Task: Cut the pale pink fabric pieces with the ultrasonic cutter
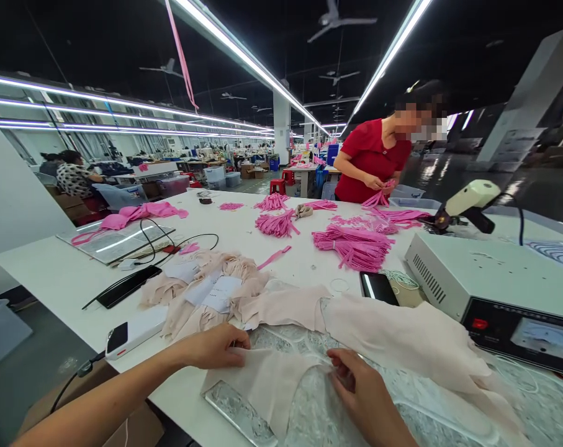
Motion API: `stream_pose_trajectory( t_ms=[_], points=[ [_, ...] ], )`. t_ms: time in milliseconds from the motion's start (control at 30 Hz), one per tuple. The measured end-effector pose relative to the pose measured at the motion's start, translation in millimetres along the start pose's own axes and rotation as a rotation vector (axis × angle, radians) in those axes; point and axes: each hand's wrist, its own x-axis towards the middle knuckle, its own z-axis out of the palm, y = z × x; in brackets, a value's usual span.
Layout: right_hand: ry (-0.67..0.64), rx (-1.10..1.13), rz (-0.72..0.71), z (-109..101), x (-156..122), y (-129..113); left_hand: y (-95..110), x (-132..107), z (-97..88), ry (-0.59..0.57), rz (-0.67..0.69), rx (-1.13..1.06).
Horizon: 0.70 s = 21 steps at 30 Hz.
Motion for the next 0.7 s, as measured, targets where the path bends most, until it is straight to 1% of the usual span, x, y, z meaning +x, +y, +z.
stream_pose_trajectory(
  t_ms=[67, 133, 267, 333, 433, 500, 600, 700],
  points=[
    [-0.023, -0.013, -0.030, 1.4, -7.7, 7.2, -0.9, 0.8, 2.3, -0.012, 0.008, 0.025],
    [-0.006, -0.038, -0.046, 6.2, -10.9, 9.1, -0.9, 3.1, 4.8, -0.004, 0.015, 0.055],
    [0.076, -0.092, -0.079, 18.7, -2.0, 3.6, -0.3, 6.5, 7.1, 0.026, 0.039, 0.118],
    [0.121, -0.112, -0.096, 20.9, 4.6, 1.8, -0.5, 5.3, 7.7, 0.045, 0.044, 0.154],
    [0.199, -0.129, -0.089, 16.6, 7.2, 5.3, 0.2, 1.6, 10.9, 0.114, 0.038, 0.222],
    [0.259, -0.145, -0.059, 8.9, 2.4, 12.4, 4.0, 1.5, 15.4, 0.182, 0.045, 0.271],
    [0.351, -0.183, 0.008, -8.4, -12.1, 26.9, 20.3, 12.7, 25.5, 0.240, 0.107, 0.332],
    [0.445, -0.241, 0.089, -24.5, -28.6, 38.2, 53.0, 42.0, 39.4, 0.200, 0.239, 0.376]
  ],
)
